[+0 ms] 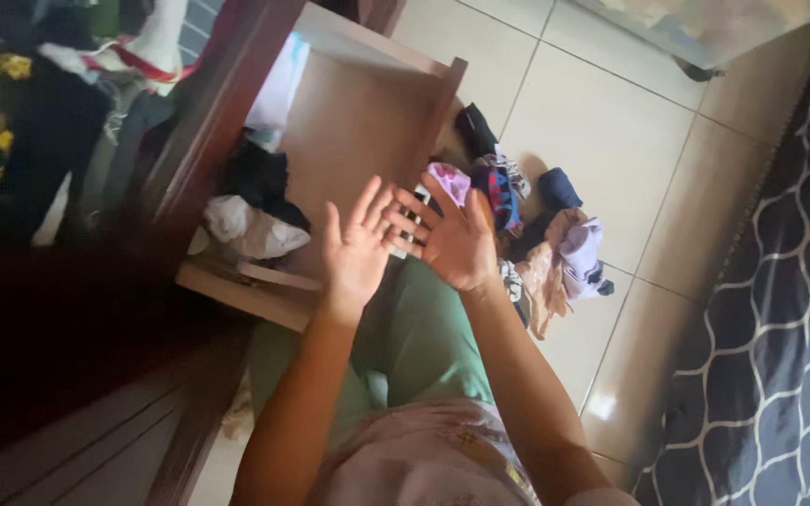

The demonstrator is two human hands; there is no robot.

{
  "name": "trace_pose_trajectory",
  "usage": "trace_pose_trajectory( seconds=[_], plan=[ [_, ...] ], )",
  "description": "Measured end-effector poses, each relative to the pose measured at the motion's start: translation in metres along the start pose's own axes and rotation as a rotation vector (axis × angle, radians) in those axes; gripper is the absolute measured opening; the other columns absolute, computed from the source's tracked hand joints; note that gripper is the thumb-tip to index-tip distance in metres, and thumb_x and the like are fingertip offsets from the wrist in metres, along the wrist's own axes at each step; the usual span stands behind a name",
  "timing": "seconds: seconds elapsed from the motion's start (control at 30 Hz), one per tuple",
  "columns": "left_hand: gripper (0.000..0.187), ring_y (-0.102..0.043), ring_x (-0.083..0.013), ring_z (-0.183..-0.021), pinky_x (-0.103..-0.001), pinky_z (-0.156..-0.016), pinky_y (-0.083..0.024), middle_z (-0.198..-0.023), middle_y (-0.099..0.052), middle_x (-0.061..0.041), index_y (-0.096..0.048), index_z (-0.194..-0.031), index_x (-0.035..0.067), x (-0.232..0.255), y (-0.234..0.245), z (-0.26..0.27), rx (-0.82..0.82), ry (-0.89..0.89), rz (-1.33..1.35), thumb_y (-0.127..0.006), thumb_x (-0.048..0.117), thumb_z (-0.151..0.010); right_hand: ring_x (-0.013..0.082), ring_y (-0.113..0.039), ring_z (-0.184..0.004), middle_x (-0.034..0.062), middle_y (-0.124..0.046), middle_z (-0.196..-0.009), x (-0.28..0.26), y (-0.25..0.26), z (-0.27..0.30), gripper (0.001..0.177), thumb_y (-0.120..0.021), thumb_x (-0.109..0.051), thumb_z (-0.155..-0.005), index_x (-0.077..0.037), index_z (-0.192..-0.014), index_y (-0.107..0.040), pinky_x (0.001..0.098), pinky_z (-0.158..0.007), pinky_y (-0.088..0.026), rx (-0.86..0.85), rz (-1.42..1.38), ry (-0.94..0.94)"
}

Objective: The person sits on the floor and folds various small clothing items, including socks, underwear, and shirts, placing them into an open wooden drawer. The person handles each item individually, folding it neatly before stacking it inside the drawer.

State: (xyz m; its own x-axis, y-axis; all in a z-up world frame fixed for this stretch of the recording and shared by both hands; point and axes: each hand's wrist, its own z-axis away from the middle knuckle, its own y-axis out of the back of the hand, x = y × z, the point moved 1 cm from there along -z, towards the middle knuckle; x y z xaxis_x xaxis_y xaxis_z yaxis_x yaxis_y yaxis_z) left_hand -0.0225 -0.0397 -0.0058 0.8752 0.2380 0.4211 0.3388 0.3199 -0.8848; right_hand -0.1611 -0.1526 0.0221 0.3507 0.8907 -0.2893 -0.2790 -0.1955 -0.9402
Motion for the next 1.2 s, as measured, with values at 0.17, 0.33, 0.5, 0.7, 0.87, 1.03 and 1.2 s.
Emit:
trace_pose_trajectory(
  seconds=[0.17,0.33,0.5,0.7,0.87,1.03,1.2],
  plan=[
    [0.083,-0.033,-0.0178,-0.144,-0.038,-0.119,-0.022,-0.168,-0.032,-0.007,-0.035,-0.165,0.015,-0.039,-0.005,-0.022,0.021,0.165,0.1,-0.027,0.07,-0.104,0.0424,-0.05,-0.14,0.0192,-0.048,-0.157,-0.032,0.024,0.022,0.072,-0.037,-0.065,-0.105,-0.02,-0.161,-0.039,0.058,-0.115,-0.042,0.073,0.033,0.072],
    [0.08,-0.012,-0.0254,-0.156,-0.053,-0.125,-0.007,-0.173,-0.02,-0.005,-0.037,-0.162,0.022,-0.081,-0.003,-0.048,0.109,0.273,-0.071,-0.023,0.07,-0.1,0.0405,-0.048,-0.141,0.0164,-0.047,-0.156,-0.063,0.059,0.036,0.071,-0.036,-0.064,-0.107,-0.018,-0.161,-0.036,0.0589,-0.113,-0.039,0.23,0.051,0.153],
    [0.068,-0.002,-0.0265,-0.159,-0.065,-0.123,-0.002,-0.173,-0.012,0.005,-0.043,-0.156,0.037,-0.126,0.021,-0.081,0.369,0.369,-0.159,-0.023,0.067,-0.099,0.0369,-0.045,-0.145,0.0146,-0.045,-0.16,-0.095,0.09,0.05,0.073,-0.037,-0.064,-0.102,-0.019,-0.159,-0.037,0.0596,-0.116,-0.038,0.328,0.205,0.197],
    [0.049,-0.026,-0.0304,-0.152,-0.076,-0.111,-0.018,-0.171,-0.029,0.01,-0.039,-0.149,0.033,-0.169,0.074,-0.125,0.352,0.24,-0.305,-0.034,0.049,-0.104,0.0387,-0.046,-0.142,0.0151,-0.042,-0.161,-0.11,0.122,0.042,0.076,-0.04,-0.066,-0.099,-0.019,-0.159,-0.035,0.0606,-0.113,-0.039,0.384,0.273,0.168],
    [0.048,-0.048,-0.0283,-0.133,-0.069,-0.1,-0.034,-0.15,-0.048,-0.003,-0.043,-0.147,0.027,-0.174,0.101,-0.145,0.639,0.255,-0.355,-0.057,0.027,-0.101,0.0372,-0.045,-0.142,0.0141,-0.039,-0.163,-0.103,0.133,0.043,0.076,-0.039,-0.066,-0.1,-0.019,-0.16,-0.033,0.0587,-0.111,-0.04,0.352,0.202,0.149],
    [0.053,-0.053,-0.0214,-0.126,-0.047,-0.099,-0.04,-0.141,-0.058,-0.004,-0.062,-0.139,0.014,-0.162,0.078,-0.128,0.411,0.193,-0.242,-0.039,0.049,-0.105,0.0398,-0.047,-0.14,0.0177,-0.039,-0.162,-0.093,0.123,0.053,0.073,-0.037,-0.062,-0.104,-0.017,-0.16,-0.033,0.0585,-0.114,-0.041,0.326,0.076,0.171],
    [0.079,-0.045,-0.0166,-0.132,-0.04,-0.111,-0.024,-0.152,-0.056,-0.001,-0.064,-0.139,0.006,-0.135,0.02,-0.095,0.316,0.241,-0.344,-0.02,0.063,-0.105,0.0389,-0.049,-0.138,0.0191,-0.041,-0.159,-0.09,0.105,0.052,0.072,-0.034,-0.061,-0.104,-0.015,-0.159,-0.035,0.0582,-0.112,-0.042,0.359,0.016,0.206]
  ],
)
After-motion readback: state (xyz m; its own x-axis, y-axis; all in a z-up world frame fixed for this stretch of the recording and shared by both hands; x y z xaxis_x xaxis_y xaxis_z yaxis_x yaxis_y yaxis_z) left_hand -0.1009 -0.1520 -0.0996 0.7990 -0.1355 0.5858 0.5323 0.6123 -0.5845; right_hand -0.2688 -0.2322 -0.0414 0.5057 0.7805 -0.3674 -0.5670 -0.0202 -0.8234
